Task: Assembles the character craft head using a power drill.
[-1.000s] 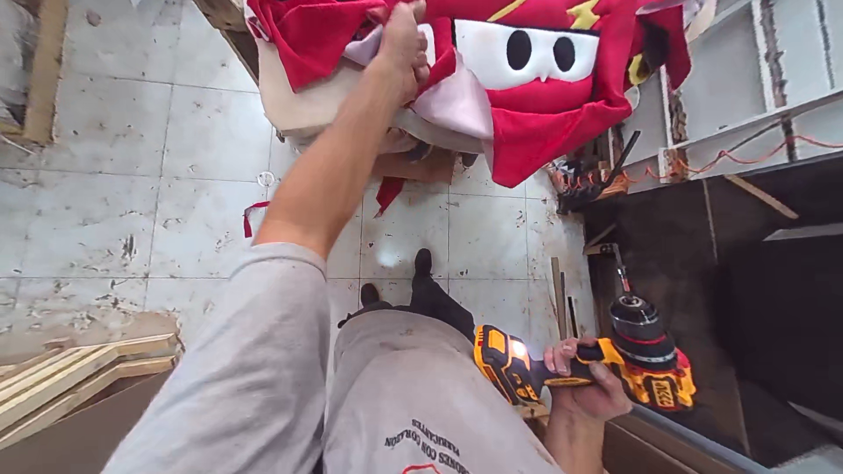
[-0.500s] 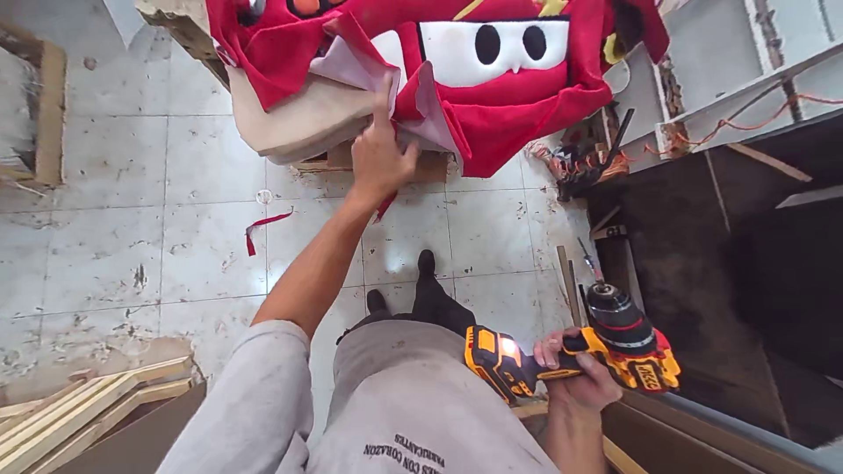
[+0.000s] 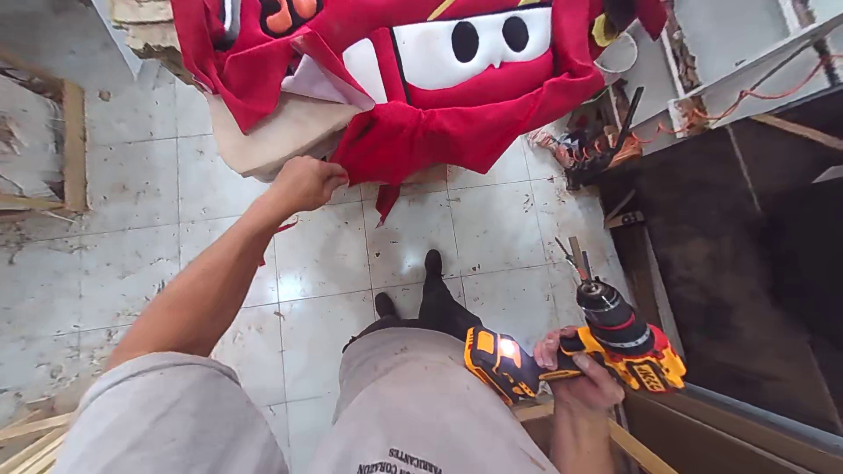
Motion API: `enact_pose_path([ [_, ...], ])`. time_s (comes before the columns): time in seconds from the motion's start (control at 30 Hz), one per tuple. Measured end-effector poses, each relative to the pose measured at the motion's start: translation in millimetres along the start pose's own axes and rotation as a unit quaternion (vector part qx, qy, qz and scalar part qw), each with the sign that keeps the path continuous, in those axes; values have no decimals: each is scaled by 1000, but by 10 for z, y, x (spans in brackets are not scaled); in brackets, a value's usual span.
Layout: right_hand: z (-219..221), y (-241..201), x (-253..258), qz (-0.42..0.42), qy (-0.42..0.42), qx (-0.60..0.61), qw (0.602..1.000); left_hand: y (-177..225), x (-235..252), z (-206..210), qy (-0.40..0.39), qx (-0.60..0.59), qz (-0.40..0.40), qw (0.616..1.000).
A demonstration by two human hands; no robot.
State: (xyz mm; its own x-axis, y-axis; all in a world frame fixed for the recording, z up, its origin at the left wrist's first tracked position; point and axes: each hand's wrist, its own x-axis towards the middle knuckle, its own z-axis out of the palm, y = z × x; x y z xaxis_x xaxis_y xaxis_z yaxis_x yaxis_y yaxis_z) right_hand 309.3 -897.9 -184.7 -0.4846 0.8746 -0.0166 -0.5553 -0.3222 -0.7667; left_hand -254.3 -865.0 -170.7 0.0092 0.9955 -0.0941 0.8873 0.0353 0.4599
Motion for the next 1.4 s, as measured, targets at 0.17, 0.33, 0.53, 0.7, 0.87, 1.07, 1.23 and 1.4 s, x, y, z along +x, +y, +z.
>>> enact_pose_path([
  [0.17, -31, 21, 35, 13, 1, 29, 1000, 593, 672, -742, 127, -461, -161, 863],
  [0.33, -2, 74, 134, 25, -1, 34, 999, 117, 1698, -794, 307, -437, -353, 769],
  [0.53, -15, 128, 253, 13, -20, 13, 1000, 636, 703, -7, 266, 146, 165, 938],
  [0.7, 135, 139, 484, 36, -39, 0, 999, 478, 1059, 39, 130, 204, 125, 962],
  [0.87, 266, 241, 739, 65, -78, -3, 995, 615, 1826, -641, 100, 5, -129, 987],
  [1.07, 440, 300, 1116, 81, -71, -5, 994, 594, 1748, -270, 152, 25, -22, 988],
  [1.23, 498, 193, 1509, 80, -47, -74, 993, 116, 1209, -118, 98, 135, 254, 953],
  [1.4, 790, -40, 2061, 118, -21, -259, 958, 25, 1401, -260, 79, 74, 209, 972],
])
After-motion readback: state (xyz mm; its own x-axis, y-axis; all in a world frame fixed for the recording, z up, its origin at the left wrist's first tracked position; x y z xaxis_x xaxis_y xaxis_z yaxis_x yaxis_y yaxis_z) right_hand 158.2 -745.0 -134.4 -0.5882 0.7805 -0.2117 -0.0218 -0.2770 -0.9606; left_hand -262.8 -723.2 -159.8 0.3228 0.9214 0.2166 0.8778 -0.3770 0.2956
